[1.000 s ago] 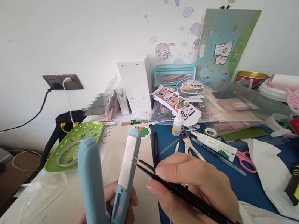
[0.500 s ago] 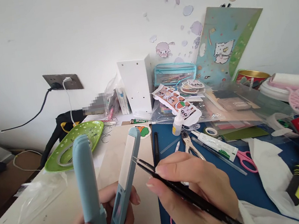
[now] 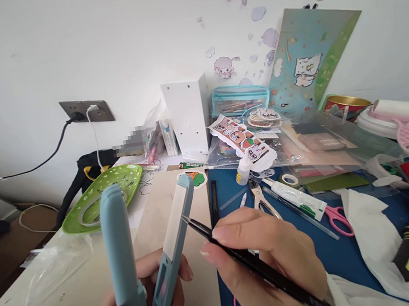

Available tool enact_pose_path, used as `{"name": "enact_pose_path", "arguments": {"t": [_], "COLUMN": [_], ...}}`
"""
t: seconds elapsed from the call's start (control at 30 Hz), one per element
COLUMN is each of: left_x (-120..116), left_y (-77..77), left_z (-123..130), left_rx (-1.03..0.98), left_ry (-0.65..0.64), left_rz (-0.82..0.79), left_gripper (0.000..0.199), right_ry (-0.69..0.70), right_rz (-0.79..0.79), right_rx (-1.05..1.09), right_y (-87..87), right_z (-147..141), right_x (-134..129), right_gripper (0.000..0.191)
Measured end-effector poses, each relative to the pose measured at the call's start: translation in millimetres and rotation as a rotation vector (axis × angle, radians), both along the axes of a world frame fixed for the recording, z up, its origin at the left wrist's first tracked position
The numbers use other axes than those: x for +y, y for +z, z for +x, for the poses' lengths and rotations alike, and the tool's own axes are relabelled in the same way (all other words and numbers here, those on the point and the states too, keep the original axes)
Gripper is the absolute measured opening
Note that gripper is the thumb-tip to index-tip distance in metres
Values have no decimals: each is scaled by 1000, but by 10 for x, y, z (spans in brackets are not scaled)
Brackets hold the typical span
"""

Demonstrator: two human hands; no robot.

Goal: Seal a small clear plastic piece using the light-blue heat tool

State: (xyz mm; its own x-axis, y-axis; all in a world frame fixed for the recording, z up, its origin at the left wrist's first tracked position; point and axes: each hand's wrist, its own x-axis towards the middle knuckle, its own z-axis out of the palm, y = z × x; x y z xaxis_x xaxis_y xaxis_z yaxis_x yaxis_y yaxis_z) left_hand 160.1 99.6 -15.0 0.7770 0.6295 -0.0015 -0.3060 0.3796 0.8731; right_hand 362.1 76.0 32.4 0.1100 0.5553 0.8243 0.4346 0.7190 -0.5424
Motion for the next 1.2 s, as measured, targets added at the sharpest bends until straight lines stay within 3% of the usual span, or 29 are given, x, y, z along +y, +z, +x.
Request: {"name": "enact_pose_path", "arguments": {"t": [0.3, 0.73, 1.2], "left_x": [-18, -5, 13], "left_y": [125, 47, 21], "left_z": [14, 31, 134], "left_rx": [108, -13, -131], "left_ry": [11, 17, 40], "left_rz": [-12, -42, -129], "left_gripper": [58, 56, 82], "right_ry": [-93, -178, -132], "right_rz": [-28, -76, 33], "right_rx": [11, 80, 77], "right_y": [12, 7, 5], "right_z": [-26, -74, -84], "right_x": [-12, -43, -10], "right_gripper": [20, 22, 29]}}
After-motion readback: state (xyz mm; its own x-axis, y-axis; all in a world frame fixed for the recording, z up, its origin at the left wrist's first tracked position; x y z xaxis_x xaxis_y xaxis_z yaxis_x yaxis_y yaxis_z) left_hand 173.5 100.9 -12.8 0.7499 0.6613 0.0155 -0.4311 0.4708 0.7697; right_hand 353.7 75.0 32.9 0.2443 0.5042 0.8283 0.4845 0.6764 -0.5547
